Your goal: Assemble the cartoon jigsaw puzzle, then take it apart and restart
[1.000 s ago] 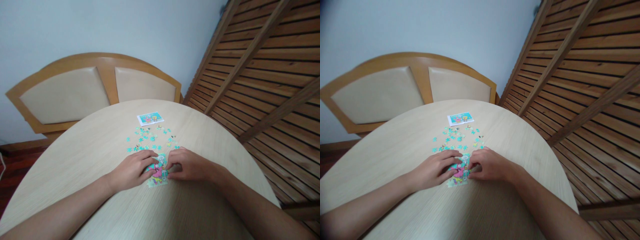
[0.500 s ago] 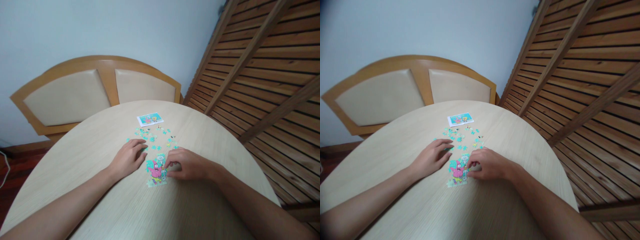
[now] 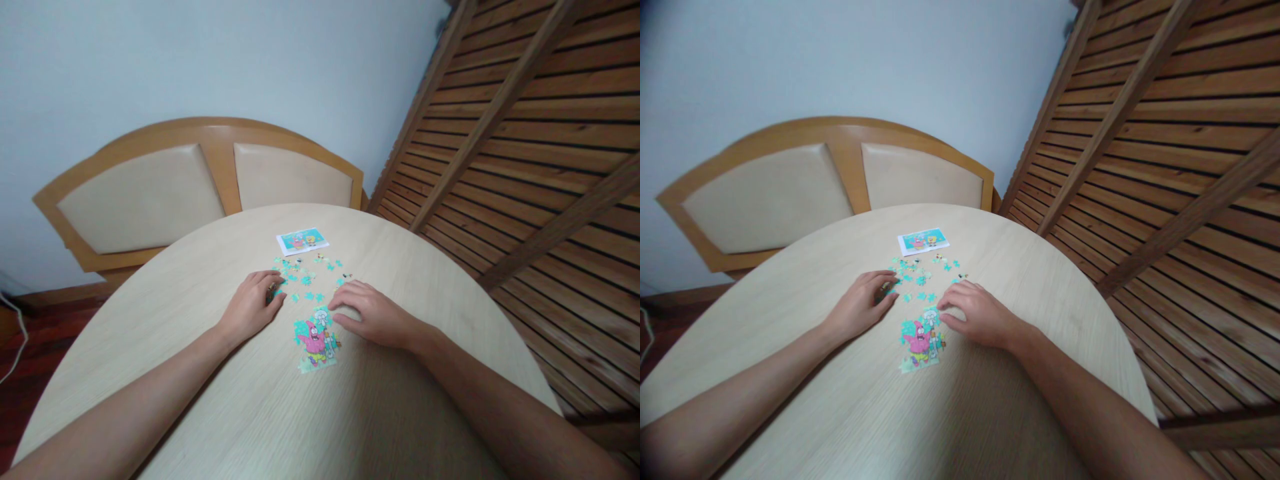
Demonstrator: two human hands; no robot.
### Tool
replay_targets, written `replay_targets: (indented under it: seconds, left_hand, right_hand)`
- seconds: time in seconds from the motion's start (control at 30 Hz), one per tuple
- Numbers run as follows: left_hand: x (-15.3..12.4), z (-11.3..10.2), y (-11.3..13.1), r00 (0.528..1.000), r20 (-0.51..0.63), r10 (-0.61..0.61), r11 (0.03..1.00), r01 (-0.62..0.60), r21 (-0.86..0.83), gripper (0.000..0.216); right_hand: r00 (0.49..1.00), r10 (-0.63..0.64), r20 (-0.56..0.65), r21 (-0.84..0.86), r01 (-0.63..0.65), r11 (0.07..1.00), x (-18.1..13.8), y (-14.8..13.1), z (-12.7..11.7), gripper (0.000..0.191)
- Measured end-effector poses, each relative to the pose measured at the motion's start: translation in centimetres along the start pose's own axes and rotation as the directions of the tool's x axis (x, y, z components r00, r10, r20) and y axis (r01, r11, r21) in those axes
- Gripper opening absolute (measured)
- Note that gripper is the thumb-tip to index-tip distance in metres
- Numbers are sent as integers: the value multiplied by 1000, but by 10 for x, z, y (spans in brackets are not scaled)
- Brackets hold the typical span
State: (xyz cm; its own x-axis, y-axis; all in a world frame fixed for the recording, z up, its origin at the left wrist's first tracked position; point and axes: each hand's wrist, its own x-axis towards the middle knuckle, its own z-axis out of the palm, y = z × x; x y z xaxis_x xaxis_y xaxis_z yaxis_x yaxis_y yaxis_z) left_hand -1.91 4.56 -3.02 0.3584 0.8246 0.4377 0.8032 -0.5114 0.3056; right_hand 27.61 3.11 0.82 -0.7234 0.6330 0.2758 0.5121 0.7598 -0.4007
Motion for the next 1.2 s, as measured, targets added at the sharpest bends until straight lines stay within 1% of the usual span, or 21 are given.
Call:
replay_targets:
  seconds: [0.07, 0.13, 0.2, 0.33, 0.4, 0.47, 0.5, 0.6, 0.73, 0.87, 1.07, 1.2]
  left_hand:
    - [0, 0, 2, 1000, 7, 18, 1000, -19, 11, 33]
    - [0, 1, 5, 999, 25, 44, 998, -45, 48, 40]
    - [0, 1, 7, 996, 56, 69, 992, -74, 102, 45]
    - [8, 0, 3, 983, 151, 107, 979, -131, 157, 53]
    - [17, -2, -1, 973, 198, 119, 976, -152, 159, 59]
    - [29, -2, -5, 967, 228, 109, 977, -147, 154, 62]
    - [36, -1, -6, 960, 256, 118, 978, -157, 139, 63]
    - [54, 4, -7, 953, 279, 122, 978, -164, 131, 62]
    - [65, 12, 1, 951, 276, 141, 974, -182, 131, 45]
    - [60, 10, 11, 959, 240, 152, 971, -191, 147, 37]
    - [34, -6, 18, 962, 209, 177, 967, -209, 146, 34]
    - [17, -11, 24, 957, 192, 219, 965, -242, 105, 31]
  right_hand:
    - [1000, 14, -15, -6, -14, 1000, 0, 5, 3, 25]
    - [999, 39, 1, -12, -39, 999, 1, 10, 6, 33]
    - [998, 61, 20, -17, -61, 998, 1, 14, 9, 37]
    - [997, 71, 30, -16, -70, 997, 1, 18, 11, 37]
    - [998, 64, 28, -15, -64, 998, 1, 20, 12, 38]
    - [998, 57, 26, -17, -56, 998, 1, 21, 12, 38]
    - [998, 54, 26, -20, -53, 998, 0, 22, 13, 38]
    - [998, 50, 25, -24, -49, 999, 0, 24, 14, 38]
    - [998, 55, 19, -19, -54, 998, 0, 25, 14, 37]
    - [999, 48, 25, -15, -48, 999, 0, 25, 14, 37]
    - [998, 58, 30, -28, -57, 998, 1, 23, 14, 36]
    - [998, 55, 28, -27, -54, 998, 1, 21, 13, 34]
